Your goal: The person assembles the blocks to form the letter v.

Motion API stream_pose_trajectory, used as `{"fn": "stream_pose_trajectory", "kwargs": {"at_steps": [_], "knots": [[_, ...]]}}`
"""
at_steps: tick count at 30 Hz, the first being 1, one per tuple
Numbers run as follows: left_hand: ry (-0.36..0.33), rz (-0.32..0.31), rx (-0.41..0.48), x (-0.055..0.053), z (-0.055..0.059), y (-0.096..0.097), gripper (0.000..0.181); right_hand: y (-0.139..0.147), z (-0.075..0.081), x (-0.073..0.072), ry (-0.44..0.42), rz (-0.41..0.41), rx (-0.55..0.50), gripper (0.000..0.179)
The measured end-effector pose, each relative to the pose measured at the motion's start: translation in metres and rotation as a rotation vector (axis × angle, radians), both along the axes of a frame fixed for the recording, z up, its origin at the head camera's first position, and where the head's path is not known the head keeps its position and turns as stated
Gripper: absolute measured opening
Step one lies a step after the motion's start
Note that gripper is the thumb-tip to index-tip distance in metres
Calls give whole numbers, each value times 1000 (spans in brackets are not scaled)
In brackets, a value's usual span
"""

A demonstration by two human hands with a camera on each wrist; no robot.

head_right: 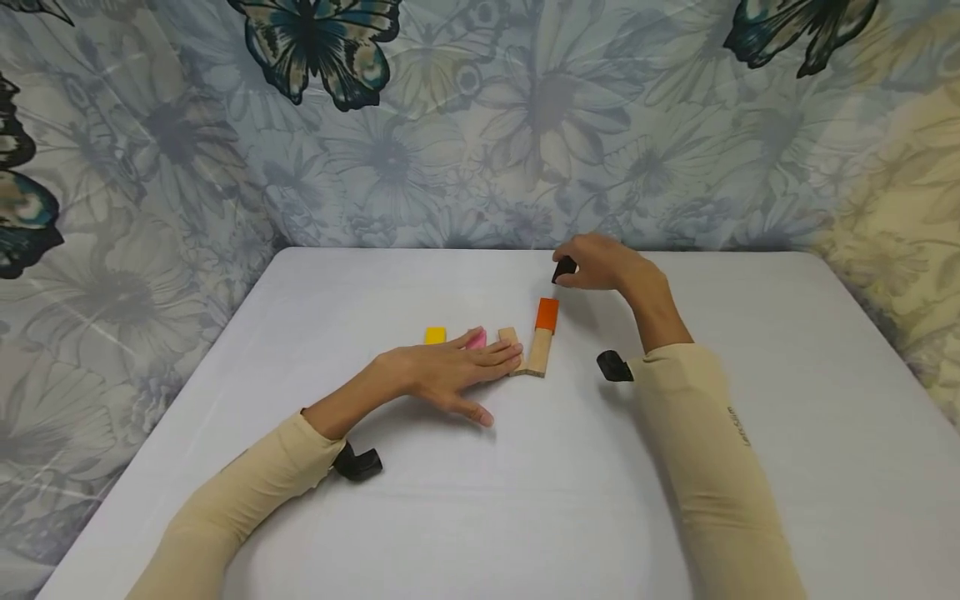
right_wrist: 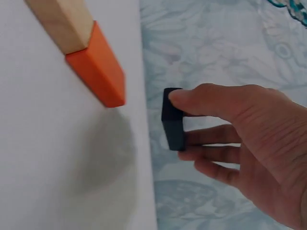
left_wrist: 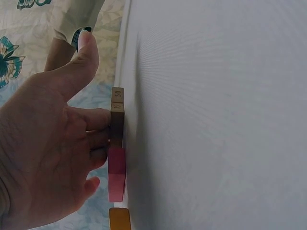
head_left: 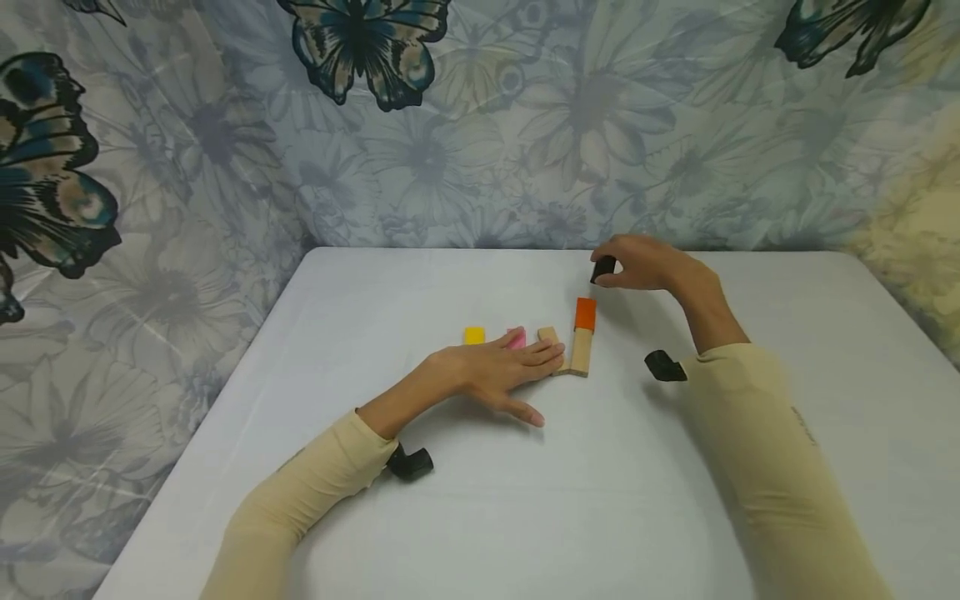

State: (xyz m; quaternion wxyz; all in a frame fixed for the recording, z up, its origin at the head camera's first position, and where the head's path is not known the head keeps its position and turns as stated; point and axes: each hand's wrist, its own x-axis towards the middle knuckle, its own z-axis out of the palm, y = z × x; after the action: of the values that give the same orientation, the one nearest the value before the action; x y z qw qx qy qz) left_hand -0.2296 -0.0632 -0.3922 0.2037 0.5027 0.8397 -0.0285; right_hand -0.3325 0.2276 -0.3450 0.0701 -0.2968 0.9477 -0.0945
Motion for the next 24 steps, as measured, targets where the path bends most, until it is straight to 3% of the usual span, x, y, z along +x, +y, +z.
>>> {"fn": "stream_pose_trajectory", "kwargs": {"at_steps": [9,17,24], "knots": [[9,-20,-6,0,2,3,98,-6,-25,-15,4,-6,38,43],[12,-25,-17,0,2,3,100,-5,-30,-18,-18,11,16,34],[30,-36,-16,-1,1,1,102,-6,-32,-18,-6,100,4,28]]}}
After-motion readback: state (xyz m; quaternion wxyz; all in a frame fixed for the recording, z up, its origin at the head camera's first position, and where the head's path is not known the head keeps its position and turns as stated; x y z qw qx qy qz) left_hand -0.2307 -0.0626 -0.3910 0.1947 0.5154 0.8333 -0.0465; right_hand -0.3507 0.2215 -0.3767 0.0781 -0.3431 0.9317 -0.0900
